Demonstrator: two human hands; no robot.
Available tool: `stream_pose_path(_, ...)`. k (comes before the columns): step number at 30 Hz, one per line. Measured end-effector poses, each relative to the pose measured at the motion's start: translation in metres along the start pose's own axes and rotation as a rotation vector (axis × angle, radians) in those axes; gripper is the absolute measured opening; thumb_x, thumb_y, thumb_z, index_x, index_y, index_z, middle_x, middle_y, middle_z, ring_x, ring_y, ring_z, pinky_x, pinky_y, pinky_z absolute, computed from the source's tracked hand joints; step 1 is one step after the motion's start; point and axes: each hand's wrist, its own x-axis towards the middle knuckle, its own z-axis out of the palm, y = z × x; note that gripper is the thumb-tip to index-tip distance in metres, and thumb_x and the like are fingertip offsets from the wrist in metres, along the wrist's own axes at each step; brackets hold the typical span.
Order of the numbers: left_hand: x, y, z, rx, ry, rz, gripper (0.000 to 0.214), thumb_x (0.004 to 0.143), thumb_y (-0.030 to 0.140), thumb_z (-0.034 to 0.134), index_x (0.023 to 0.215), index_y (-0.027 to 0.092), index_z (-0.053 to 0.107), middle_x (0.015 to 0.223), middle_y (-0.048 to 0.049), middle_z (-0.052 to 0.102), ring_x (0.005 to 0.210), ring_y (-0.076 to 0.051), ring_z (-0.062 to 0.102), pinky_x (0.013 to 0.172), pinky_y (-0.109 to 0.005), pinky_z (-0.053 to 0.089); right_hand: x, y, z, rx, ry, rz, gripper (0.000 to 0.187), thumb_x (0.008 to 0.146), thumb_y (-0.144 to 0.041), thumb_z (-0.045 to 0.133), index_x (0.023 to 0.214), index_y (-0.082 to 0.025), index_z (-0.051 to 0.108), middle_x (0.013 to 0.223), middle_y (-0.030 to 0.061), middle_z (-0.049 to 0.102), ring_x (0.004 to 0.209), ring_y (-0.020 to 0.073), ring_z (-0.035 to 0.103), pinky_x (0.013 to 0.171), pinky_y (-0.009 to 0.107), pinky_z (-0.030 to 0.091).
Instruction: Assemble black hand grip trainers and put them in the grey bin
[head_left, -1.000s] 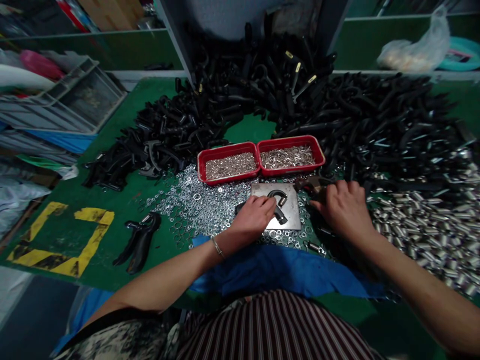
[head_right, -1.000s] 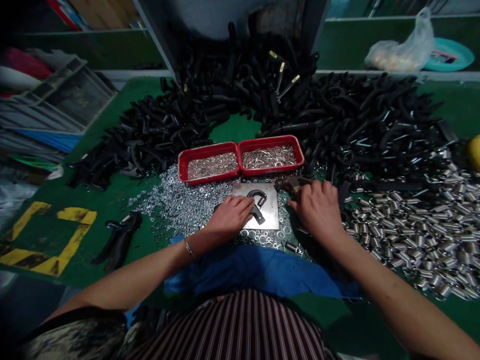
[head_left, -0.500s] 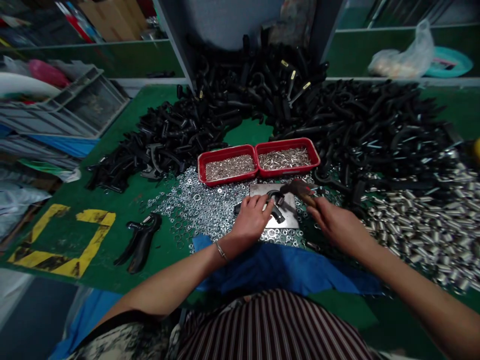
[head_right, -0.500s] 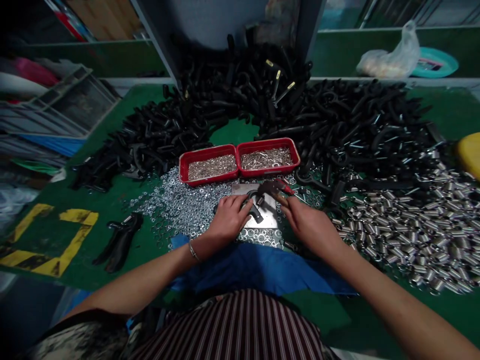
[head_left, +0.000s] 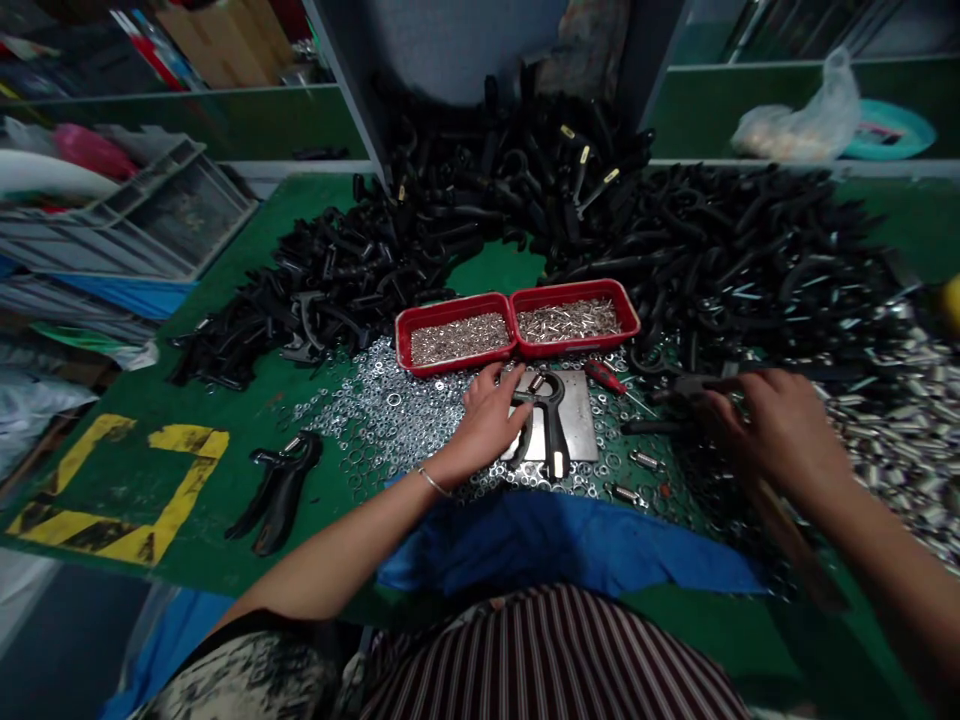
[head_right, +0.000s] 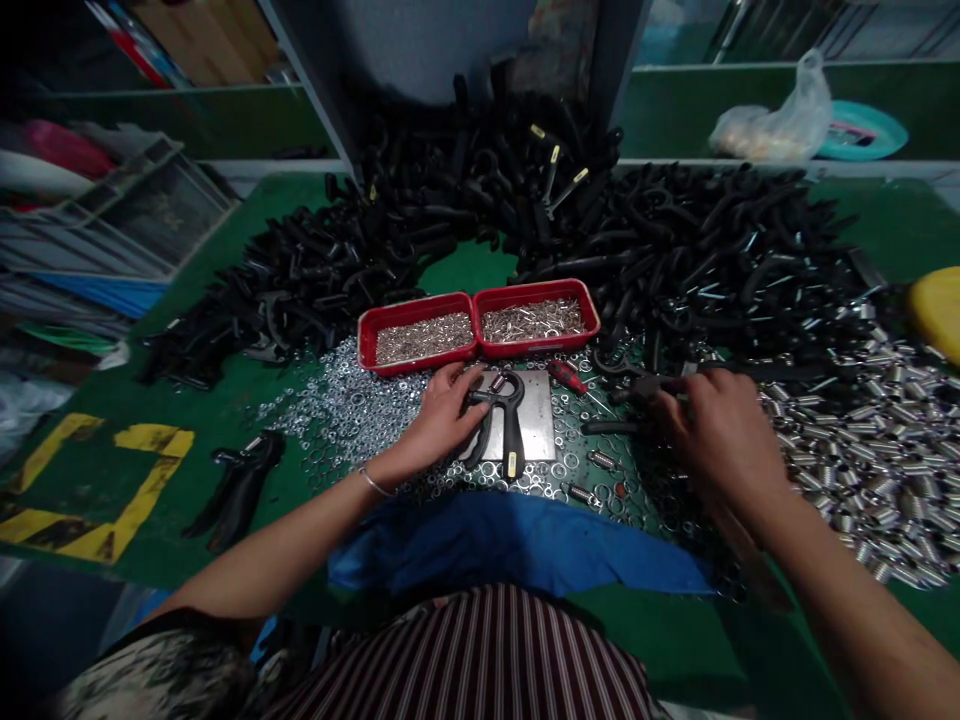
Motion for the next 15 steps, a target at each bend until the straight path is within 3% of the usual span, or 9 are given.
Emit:
stream_pose_path(3, -0.002, -0.014, 0.012, 0.104, -0.022, 0.025, 0.037, 0.098, 0.039, 0.056, 0.129, 0.02, 0.061, 0.147, -0.0134, 0.048, 0.138, -0.033, 0.041, 0.117, -0.055, 0.032, 0.028, -0.027, 0.031, -0.062, -0.054, -0.066, 0.031, 0.098, -0.043, 0.047, 0.104, -0.017, 0.063, 0.102, 0.0169, 0.067, 0.1, 0.0335, 0.064, 0.085, 0.046, 0.05)
stream_pose_path(7, -0.006, -0.014, 0.016, 0.131, -0.05, 0.084, 0.054, 0.093, 0.048, 0.063, 0.136, 0.017, 0.055, 0.144, -0.0143, 0.05, 0.136, -0.032, 0.042, 0.116, -0.052, 0.032, 0.058, -0.068, 0.063, -0.272, -0.182, -0.009, 0.029, 0.099, -0.04, 0.049, 0.108, -0.014, 0.06, 0.108, 0.0187, 0.067, 0.095, 0.0316, 0.067, 0.065, 0.036, 0.048)
stream_pose_path(9, -0.005, -0.011, 0.016, 0.143, -0.083, 0.092, 0.059, 0.091, 0.048, 0.066, 0.139, 0.017, 0.053, 0.142, -0.0144, 0.052, 0.134, -0.033, 0.044, 0.115, -0.052, 0.033, 0.063, -0.077, 0.062, -0.332, -0.211, -0.026, 0.027, 0.1, -0.037, 0.047, 0.105, -0.014, 0.06, 0.104, 0.0183, 0.069, 0.09, 0.0314, 0.068, 0.06, 0.035, 0.045)
stream_pose_path(11, -0.002, -0.011, 0.015, 0.146, -0.099, 0.092, 0.059, 0.09, 0.047, 0.067, 0.139, 0.017, 0.053, 0.141, -0.014, 0.053, 0.133, -0.033, 0.044, 0.113, -0.052, 0.034, 0.064, -0.081, 0.05, -0.312, -0.152, -0.041, 0.029, 0.1, -0.039, 0.046, 0.105, -0.014, 0.06, 0.101, 0.0184, 0.07, 0.089, 0.0322, 0.069, 0.062, 0.036, 0.046)
stream_pose_path(13, 0.001, -0.012, 0.015, 0.142, -0.11, 0.099, 0.059, 0.089, 0.048, 0.068, 0.138, 0.017, 0.054, 0.142, -0.0138, 0.052, 0.133, -0.034, 0.044, 0.113, -0.052, 0.034, 0.064, -0.083, 0.034, -0.143, -0.021, -0.013, 0.033, 0.1, -0.044, 0.048, 0.111, -0.015, 0.059, 0.101, 0.018, 0.072, 0.09, 0.032, 0.069, 0.067, 0.039, 0.05)
stream_pose_path(15, 0.002, -0.015, 0.014, 0.137, -0.119, 0.11, 0.06, 0.089, 0.048, 0.068, 0.138, 0.017, 0.054, 0.141, -0.0138, 0.052, 0.132, -0.034, 0.044, 0.113, -0.052, 0.034, 0.063, -0.091, 0.021, 0.21, 0.028, 0.026, 0.037, 0.098, -0.05, 0.052, 0.116, -0.018, 0.057, 0.102, 0.0153, 0.073, 0.09, 0.0291, 0.07, 0.073, 0.041, 0.054)
